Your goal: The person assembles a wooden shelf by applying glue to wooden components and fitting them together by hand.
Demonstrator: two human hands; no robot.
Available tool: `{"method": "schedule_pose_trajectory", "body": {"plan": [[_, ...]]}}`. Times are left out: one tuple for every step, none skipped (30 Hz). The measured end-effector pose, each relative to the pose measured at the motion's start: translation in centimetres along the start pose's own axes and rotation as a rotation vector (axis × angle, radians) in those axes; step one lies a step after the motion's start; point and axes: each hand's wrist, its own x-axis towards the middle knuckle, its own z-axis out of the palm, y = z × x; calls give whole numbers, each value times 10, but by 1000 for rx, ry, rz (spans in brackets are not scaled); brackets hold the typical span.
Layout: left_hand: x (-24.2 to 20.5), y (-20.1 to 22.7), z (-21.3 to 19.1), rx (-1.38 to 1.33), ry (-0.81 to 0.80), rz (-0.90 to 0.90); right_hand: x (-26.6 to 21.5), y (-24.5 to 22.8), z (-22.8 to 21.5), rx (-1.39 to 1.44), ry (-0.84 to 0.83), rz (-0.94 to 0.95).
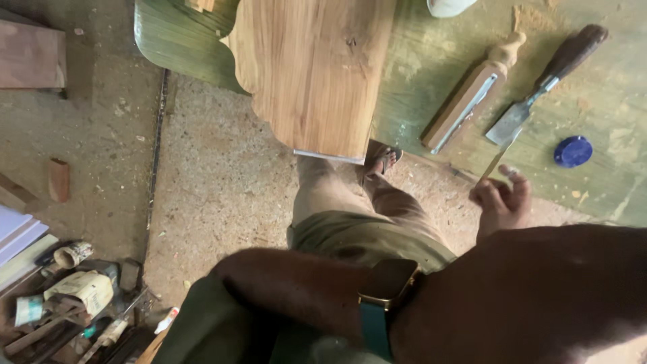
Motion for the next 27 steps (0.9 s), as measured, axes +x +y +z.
{"method": "schedule_pose_trajectory", "body": {"plan": [[0, -1, -1, 9, -5, 4, 1, 4, 3, -6, 21, 4], [1, 0, 0, 11, -7, 6, -1, 7, 2, 27, -4, 9], [1, 0, 0, 12, -3, 17, -3, 10, 1, 60, -29, 14], [1, 1, 0, 17, -8, 11, -5, 13, 0, 91, -52, 21], [1, 1, -1, 16, -10, 9, -6, 16, 0, 81, -58, 20], [0, 2, -2, 20, 0, 7, -7, 17, 0, 68, -71, 22], [0, 3, -3, 21, 3, 5, -7, 18, 1, 54, -83, 24], [0, 4, -4, 23, 9, 5, -5, 16, 2, 41, -80, 24], [0, 5, -6, 29, 17, 7, -3, 14, 6, 28, -77, 24], [-1, 6, -7, 29, 26, 4, -5, 11, 9, 14, -74, 31], [-1, 7, -8, 32, 35, -1, -7, 6, 13, 18, -57, 37], [-1, 6, -16, 46, 44, -7, -6, 2, 22, 30, -42, 36], [-1, 4, -24, 63, 59, -17, -7, -3, 32, 41, -26, 36], [-2, 3, -33, 86, 85, -27, -10, -11, 38, -58, -53, -19], [-3, -1, -45, 111, 118, -45, -16, -20, 41, -157, -80, -75], [-4, -8, -65, 174, 190, -81, -18, -28, 46, -249, -112, -141], [-7, -14, -82, 224, 255, -115, -21, -36, 49, -341, -142, -208], [-17, -23, -104, 279, 339, -169, -24, -40, 53, -429, -168, -273], [-33, -33, -128, 348, 463, -252, -25, -42, 57, -517, -192, -339], [-55, -44, -151, 398, 578, -327, -28, -40, 61, -347, -165, -219], [-81, -57, -179, 438, 695, -457, -23, -37, 67, -176, -137, -101], [-105, -71, -203, 519, 819, -328, -18, -34, 68, 1, -94, 9], [-133, -83, -220, 453, 911, -403, -15, -31, 64, 24, -41, 18], [-157, -97, -239, 567, 958, -505, -14, -26, 64, 50, 9, 32], [-183, -109, -262, 698, 971, -525, -16, -21, 63, 77, 58, 46], [-208, -118, -282, 790, 984, -542, -18, -17, 62, 75, 88, 53], [-231, -127, -304, 882, 996, -558, -22, -12, 63, 73, 118, 60]]}}
